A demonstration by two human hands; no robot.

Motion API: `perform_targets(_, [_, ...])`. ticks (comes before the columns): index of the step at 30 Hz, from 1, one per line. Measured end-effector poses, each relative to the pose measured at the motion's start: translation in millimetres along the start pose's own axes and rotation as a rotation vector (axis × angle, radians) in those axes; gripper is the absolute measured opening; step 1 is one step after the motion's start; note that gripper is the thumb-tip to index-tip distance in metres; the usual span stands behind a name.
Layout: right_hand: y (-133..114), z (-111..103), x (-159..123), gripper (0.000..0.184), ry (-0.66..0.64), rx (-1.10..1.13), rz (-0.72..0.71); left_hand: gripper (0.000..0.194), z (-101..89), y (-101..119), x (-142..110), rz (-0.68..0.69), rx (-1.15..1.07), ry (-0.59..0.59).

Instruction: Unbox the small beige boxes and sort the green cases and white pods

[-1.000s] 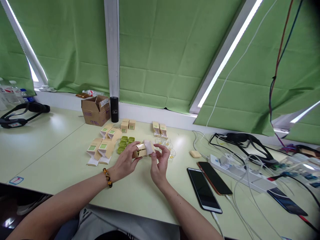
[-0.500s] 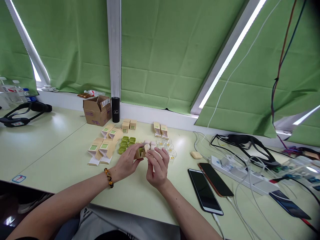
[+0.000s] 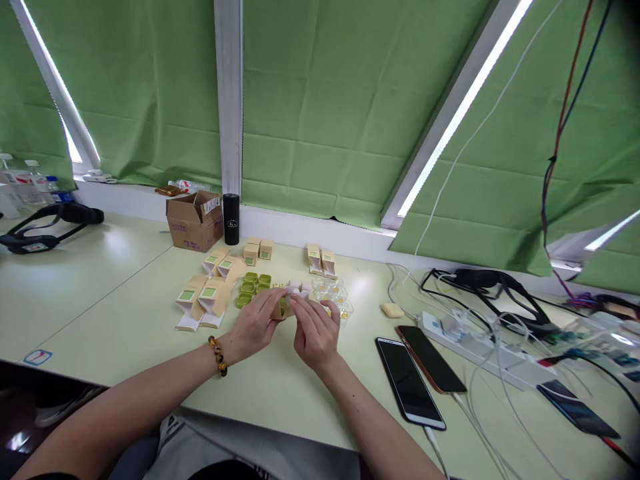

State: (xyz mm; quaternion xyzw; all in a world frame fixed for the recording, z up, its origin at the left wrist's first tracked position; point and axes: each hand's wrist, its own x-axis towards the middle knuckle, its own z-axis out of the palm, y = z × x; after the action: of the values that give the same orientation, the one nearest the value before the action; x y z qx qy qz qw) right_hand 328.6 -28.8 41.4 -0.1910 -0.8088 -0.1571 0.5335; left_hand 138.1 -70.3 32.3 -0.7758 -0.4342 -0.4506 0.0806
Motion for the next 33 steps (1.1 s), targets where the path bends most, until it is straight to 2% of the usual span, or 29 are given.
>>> perform_targets(3, [1,3,2,0.04,0.035,-0.043,0.138,0.071,-2.8,2,1,0.007,0.031,-0.013])
perform_targets(6, [-1,6,3,0.03,0.006,0.018,0.234,0.072,-4.1,2,2,0.028,0.066,-0.036])
perform_targets(9, [-3,6,2,0.02,-0.058,0.1,0.275,0.071,-3.3,0,1,0.03,0.082,-0.024])
perform_targets(12, [-3,5,-1,0.013,-0.028,0.187,0.298,0.071,-1.9,-2,0,0.029,0.084,0.007])
perform_targets(15, [-2,6,-2,0.019,0.002,0.262,0.302,0.071,-1.6,-2,-1,0.032,0.086,0.018])
perform_targets(18, [-4,7,-2,0.019,-0.033,0.309,0.362,0.069,-3.3,-2,1,0.052,0.108,0.002])
perform_targets(23, [-11,14,-3,0.008,-0.111,0.471,0.662,0.063,-7.1,-1,4,0.168,0.246,-0.004])
perform_targets(28, [-13,25,-8,0.01,-0.061,0.676,0.809,0.063,-9.5,5,6,0.321,0.437,0.006])
perform_targets(33, [-10,32,-11,0.025,0.03,0.949,1.014,0.064,-12.4,4,10,0.283,0.497,0.023])
